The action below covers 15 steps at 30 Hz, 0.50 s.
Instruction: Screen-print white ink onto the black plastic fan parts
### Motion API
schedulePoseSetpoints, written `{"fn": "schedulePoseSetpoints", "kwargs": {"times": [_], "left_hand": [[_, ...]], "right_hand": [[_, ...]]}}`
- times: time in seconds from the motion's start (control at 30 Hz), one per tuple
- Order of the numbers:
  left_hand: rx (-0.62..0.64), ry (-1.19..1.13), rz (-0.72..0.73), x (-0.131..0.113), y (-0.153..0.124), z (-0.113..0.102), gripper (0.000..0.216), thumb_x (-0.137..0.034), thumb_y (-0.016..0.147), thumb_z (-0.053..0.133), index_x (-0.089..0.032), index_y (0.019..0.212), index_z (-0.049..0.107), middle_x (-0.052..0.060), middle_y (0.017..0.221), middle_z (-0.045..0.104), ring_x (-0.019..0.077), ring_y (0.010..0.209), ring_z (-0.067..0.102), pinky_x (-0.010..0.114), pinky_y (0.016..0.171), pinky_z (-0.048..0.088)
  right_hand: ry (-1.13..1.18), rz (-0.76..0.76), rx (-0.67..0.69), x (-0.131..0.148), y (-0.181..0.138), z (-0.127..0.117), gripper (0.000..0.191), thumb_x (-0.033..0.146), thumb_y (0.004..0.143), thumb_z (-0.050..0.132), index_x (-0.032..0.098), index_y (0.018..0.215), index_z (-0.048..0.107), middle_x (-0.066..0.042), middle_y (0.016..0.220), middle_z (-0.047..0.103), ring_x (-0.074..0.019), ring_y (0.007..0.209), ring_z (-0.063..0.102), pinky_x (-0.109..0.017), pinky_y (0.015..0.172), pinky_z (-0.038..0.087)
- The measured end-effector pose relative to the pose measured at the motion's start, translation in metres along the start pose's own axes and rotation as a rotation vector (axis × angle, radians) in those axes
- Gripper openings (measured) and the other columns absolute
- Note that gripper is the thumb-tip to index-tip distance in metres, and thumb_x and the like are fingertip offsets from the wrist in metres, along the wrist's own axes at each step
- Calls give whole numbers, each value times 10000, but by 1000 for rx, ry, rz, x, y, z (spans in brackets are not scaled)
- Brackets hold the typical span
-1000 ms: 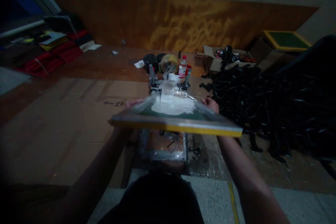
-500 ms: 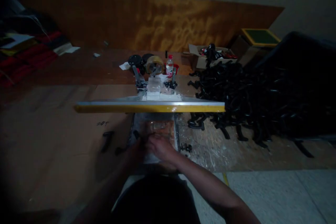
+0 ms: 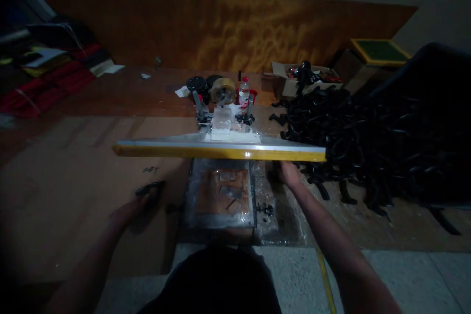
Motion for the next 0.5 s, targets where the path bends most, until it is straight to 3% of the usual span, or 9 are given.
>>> {"fn": "schedulePoseSetpoints", "kwargs": {"times": [0.1,0.17,0.23,0.3,0.37,0.5], "left_hand": [[30,47,-116,-23,-9,-31,623,-591,907,252,-143,1101,639,252,1063,699,421,1034,657,528,844,487],[-62,-91,-16,-54,-17,-55,563,-544,925,235,-165,1041,634,208,1026,702,371,997,659,471,828,492],[-180,-379,167,-96,-27,-79,484,-519,926,277,-187,972,625,128,909,694,273,870,652,375,762,499],[-231,-763,309,-141,-40,-101,452,-538,914,332,-186,975,610,48,752,639,182,648,577,285,599,466],[-241,-1070,444,-181,-53,-119,401,-521,883,425,-173,953,610,-2,640,572,136,531,490,245,511,413],[-202,-1283,648,-225,-72,-140,447,-553,889,469,-158,963,667,-11,581,561,129,508,486,236,484,392]], "right_hand": [[597,56,14,21,-8,-5,326,274,747,703,148,1048,685,-117,1001,725,-254,863,672,-380,782,534],[973,-15,133,50,-17,-1,431,355,643,795,166,1016,693,-74,953,727,-227,788,672,-366,728,551],[1150,-55,270,86,-28,11,498,413,592,829,170,1006,697,-49,871,723,-203,718,662,-358,689,555],[1112,-71,332,120,-38,27,448,463,651,790,166,973,696,-39,794,714,-187,660,645,-338,643,541],[884,-130,255,144,-46,39,343,471,763,706,170,925,688,-53,804,718,-193,693,653,-321,655,523],[240,-289,62,155,-59,48,297,424,910,571,168,1014,681,-141,987,733,-257,893,678,-355,797,496]]}}
Point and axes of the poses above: each hand's wrist, its own y-axis towards the middle knuckle, its own z-axis out of the palm, x = y × z, the point moved 1 cm from there along y, towards the middle knuckle
